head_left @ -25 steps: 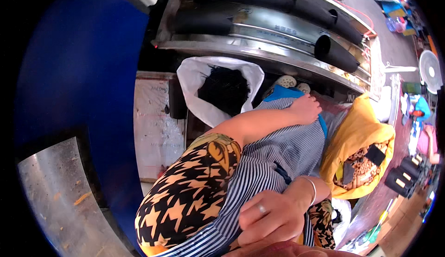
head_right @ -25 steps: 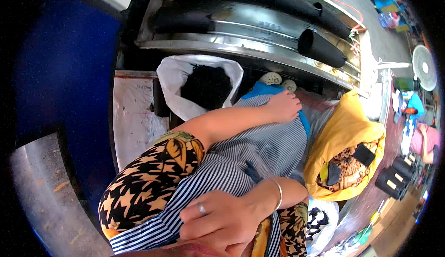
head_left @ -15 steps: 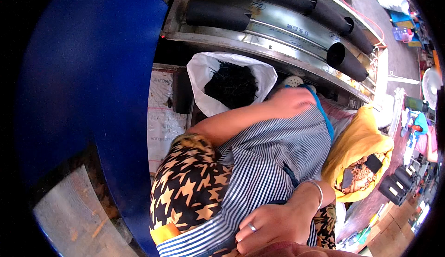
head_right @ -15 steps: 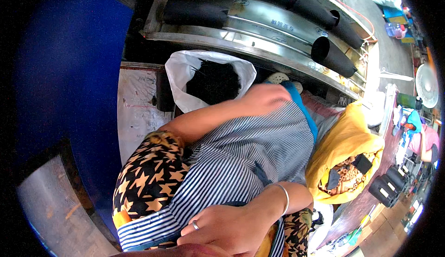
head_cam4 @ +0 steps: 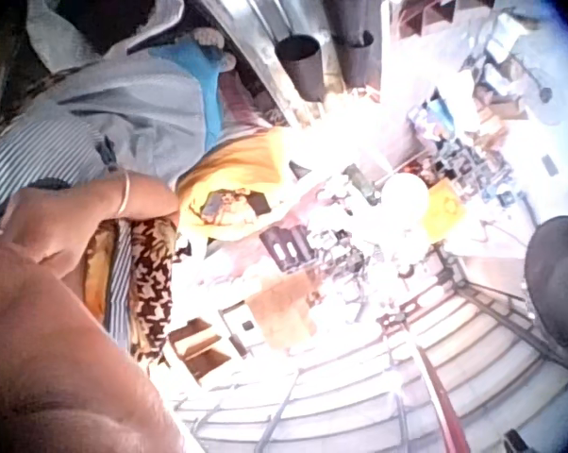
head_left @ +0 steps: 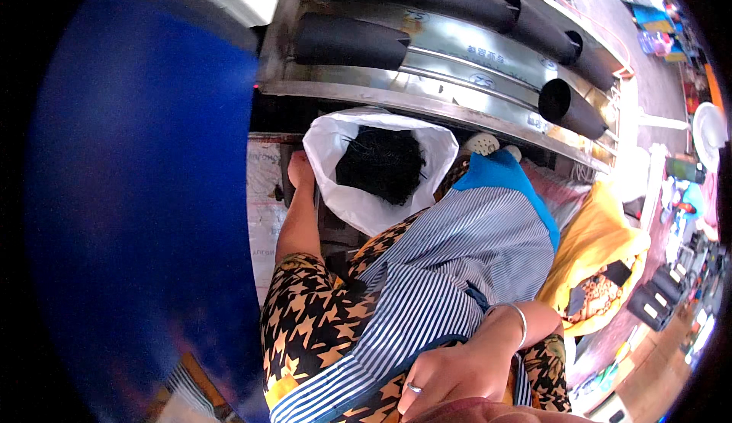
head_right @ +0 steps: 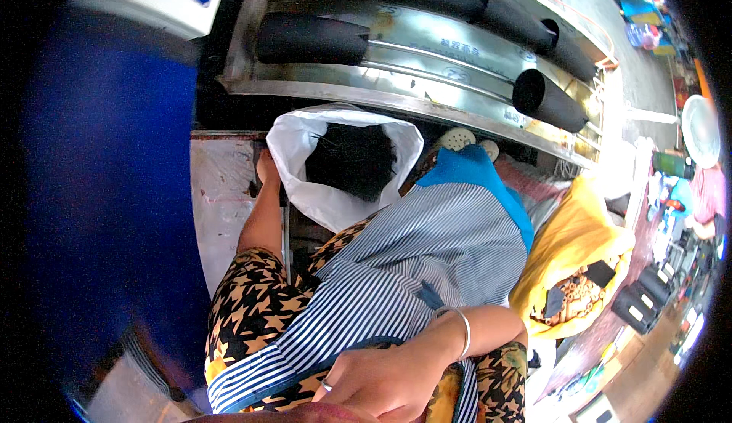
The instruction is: The person takes a black plastic cylinder from a machine, wipes it with a yellow cloth, inserts a small wooden peg, and then fits a black plastic cap onto the end before placing the finished item into a container.
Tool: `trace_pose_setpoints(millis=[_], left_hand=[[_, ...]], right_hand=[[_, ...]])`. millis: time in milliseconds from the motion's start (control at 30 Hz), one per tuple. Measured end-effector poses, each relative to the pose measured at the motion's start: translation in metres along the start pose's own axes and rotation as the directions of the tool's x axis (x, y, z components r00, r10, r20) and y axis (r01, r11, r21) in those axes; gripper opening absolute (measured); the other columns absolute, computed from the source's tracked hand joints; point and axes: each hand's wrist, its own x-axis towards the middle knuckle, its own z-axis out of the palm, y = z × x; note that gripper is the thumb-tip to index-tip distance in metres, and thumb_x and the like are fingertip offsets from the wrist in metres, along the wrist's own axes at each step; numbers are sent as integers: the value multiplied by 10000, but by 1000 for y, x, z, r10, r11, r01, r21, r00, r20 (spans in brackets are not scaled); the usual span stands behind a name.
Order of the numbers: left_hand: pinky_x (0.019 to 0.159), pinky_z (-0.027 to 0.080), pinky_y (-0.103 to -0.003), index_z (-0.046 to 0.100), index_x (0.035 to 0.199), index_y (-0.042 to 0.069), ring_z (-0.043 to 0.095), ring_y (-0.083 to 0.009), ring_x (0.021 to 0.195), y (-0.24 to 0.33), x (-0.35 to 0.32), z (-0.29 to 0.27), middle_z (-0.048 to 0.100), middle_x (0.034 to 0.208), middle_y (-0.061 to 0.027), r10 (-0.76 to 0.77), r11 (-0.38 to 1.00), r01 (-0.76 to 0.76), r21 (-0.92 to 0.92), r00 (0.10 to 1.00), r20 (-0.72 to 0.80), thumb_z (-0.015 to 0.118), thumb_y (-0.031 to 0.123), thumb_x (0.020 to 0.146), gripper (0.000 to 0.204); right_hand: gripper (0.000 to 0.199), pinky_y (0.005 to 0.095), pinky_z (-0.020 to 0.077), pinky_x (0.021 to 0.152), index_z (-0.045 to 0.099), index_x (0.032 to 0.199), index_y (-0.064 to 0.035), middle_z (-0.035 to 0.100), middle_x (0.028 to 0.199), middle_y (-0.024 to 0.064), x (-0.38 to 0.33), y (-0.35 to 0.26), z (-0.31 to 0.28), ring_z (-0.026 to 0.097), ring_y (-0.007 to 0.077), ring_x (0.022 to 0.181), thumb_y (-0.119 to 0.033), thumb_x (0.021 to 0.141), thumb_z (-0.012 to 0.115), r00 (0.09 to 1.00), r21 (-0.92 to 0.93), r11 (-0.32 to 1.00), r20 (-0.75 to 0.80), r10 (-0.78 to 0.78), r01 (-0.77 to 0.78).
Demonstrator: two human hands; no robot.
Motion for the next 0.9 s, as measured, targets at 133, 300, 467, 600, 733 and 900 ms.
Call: trace_pose_setpoints(millis=[133, 300, 467, 600, 733, 900], left_hand=[[852, 514, -459, 633, 1121, 114, 644, -355, 997, -51, 35, 32, 664, 1116, -136, -59, 845, -142, 515, 933, 354, 534, 266, 902, 284], [875, 496, -451, 626, 1153, 116, 633, -330, 1030, -31, 50, 41, 655, 1144, -123, -64, 709, -312, 632, 865, 498, 537, 287, 906, 314], [898, 478, -442, 619, 1186, 117, 622, -305, 1062, -29, 47, 38, 646, 1173, -111, -42, 625, -408, 665, 833, 551, 540, 308, 909, 345], [917, 463, -436, 613, 1212, 119, 613, -285, 1088, -32, 28, 25, 638, 1195, -102, 0, 594, -449, 668, 830, 557, 542, 325, 912, 371], [935, 449, -429, 608, 1239, 120, 604, -265, 1114, -34, -2, 10, 631, 1218, -92, 48, 520, -491, 699, 834, 550, 545, 341, 914, 398], [931, 440, -457, 579, 1192, 127, 617, -279, 1105, -65, -45, -30, 675, 1120, -86, 19, 584, -241, 775, 959, 284, 520, 253, 941, 287]], right_hand=[[428, 400, 480, 657, 631, 1033, 35, 621, 942, 168, 0, 4, -2, 578, 307, 763, -371, 983, 502, 1000, 28, 1000, -2, 9, -8], [429, 416, 480, 662, 621, 1022, 38, 615, 942, 181, 7, 8, 1, 577, 325, 767, -375, 974, 518, 997, -10, 1000, -70, 27, -28], [431, 432, 479, 667, 612, 1010, 41, 608, 942, 194, 4, 10, 3, 576, 343, 771, -380, 964, 533, 995, -1, 1000, -96, 26, -26], [434, 445, 479, 671, 604, 1001, 43, 603, 942, 204, 0, 8, 8, 575, 358, 774, -384, 956, 546, 997, 38, 999, -72, 36, -34], [438, 458, 479, 674, 596, 991, 46, 598, 942, 215, -8, 2, 9, 574, 373, 777, -388, 949, 558, 997, 59, 998, -59, 39, -36], [444, 473, 479, 679, 587, 980, 49, 592, 943, 228, -23, -9, 17, 573, 391, 781, -393, 939, 573, 999, 106, 994, 34, 30, -33]])
